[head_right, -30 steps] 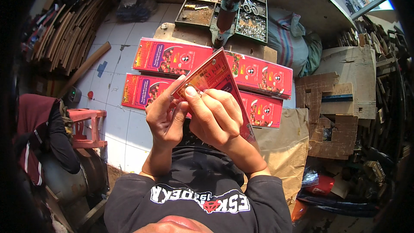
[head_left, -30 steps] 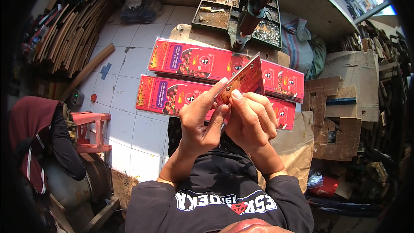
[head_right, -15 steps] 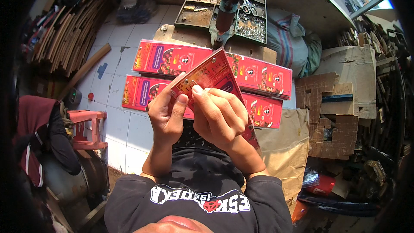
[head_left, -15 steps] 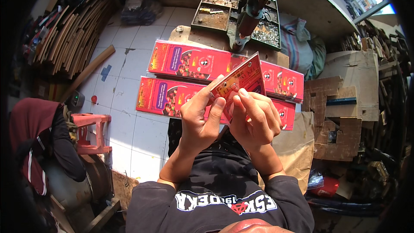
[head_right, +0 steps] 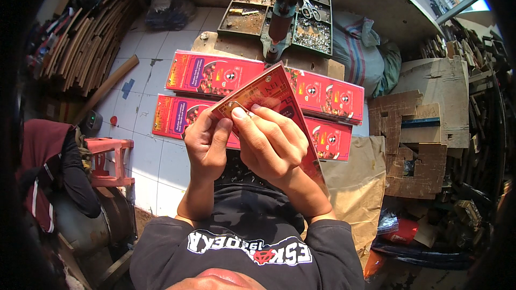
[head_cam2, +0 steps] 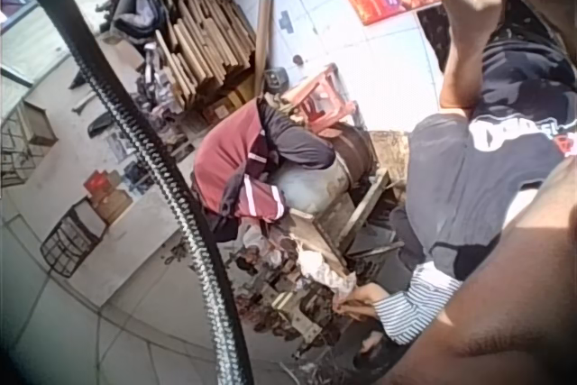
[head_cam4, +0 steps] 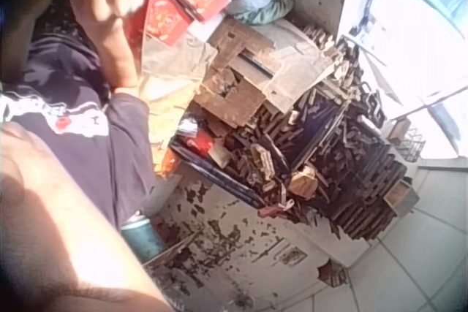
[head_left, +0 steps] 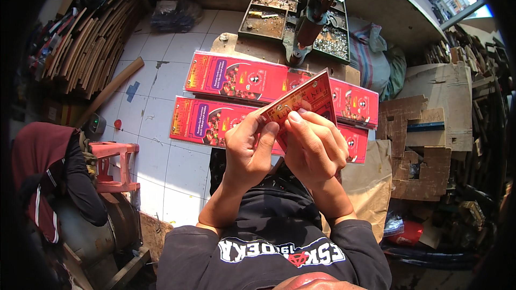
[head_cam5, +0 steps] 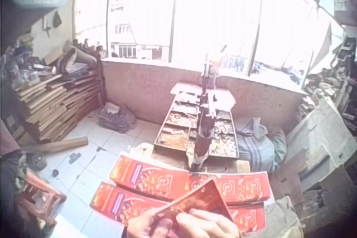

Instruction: The person picks up a printed cardboard sheet, folds the edges and flaps by hand, and inserts small metal pieces into precut slots.

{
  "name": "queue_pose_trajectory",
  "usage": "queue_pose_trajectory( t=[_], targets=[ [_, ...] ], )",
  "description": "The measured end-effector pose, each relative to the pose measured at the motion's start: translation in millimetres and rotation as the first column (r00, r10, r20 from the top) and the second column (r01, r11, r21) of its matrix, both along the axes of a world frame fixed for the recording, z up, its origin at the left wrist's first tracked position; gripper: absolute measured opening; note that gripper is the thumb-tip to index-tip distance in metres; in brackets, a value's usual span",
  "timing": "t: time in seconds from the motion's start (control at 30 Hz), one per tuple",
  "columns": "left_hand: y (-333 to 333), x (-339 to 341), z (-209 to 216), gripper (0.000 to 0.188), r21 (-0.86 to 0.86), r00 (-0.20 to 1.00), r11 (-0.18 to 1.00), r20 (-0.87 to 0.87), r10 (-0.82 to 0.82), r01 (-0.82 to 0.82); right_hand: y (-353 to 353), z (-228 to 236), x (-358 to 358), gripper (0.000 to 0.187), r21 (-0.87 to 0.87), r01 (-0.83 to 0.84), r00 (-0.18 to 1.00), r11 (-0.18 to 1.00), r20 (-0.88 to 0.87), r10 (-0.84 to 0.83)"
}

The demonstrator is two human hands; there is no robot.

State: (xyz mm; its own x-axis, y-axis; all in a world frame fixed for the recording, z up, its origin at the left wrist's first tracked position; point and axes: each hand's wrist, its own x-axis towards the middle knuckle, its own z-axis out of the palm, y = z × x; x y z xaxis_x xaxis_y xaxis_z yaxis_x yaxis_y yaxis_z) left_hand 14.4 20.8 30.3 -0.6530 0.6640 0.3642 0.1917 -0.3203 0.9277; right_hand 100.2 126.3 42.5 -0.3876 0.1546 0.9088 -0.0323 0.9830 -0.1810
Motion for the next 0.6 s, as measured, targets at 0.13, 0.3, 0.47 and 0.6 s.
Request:
queue_pose_trajectory(
  t=[0.13, 0.3, 0.47, 0.6],
  targets=[
    [1.8, 1.5, -0.8, 0.037, 0.013, 0.998, 0.999, -0.038, 0.043, -0.042, -1.1, -3.0, 3.9, 0.042, 0.048, 0.036, 0.998, 0.998, 0.044, -0.038],
    [4.5, -5.1, -6.1, 0.039, 0.039, 0.992, 0.995, -0.084, 0.099, -0.096, 1.2, -6.9, -6.2, 0.041, -0.024, -0.028, 1.000, 0.999, 0.000, 0.028],
    [11.6, -11.0, -8.6, 0.030, 0.069, 0.989, 0.987, 0.025, 0.147, -0.149, 7.4, -5.3, -4.8, 0.027, -0.513, -0.120, 0.989, 0.850, -0.134, 0.058],
    [5.8, -20.0, -16.3, 0.018, -0.009, 0.990, 0.993, 0.084, 0.117, -0.117, 26.0, -14.9, 29.0, 0.029, -0.850, -0.136, 0.990, 0.510, -0.097, 0.103]
  ],
)
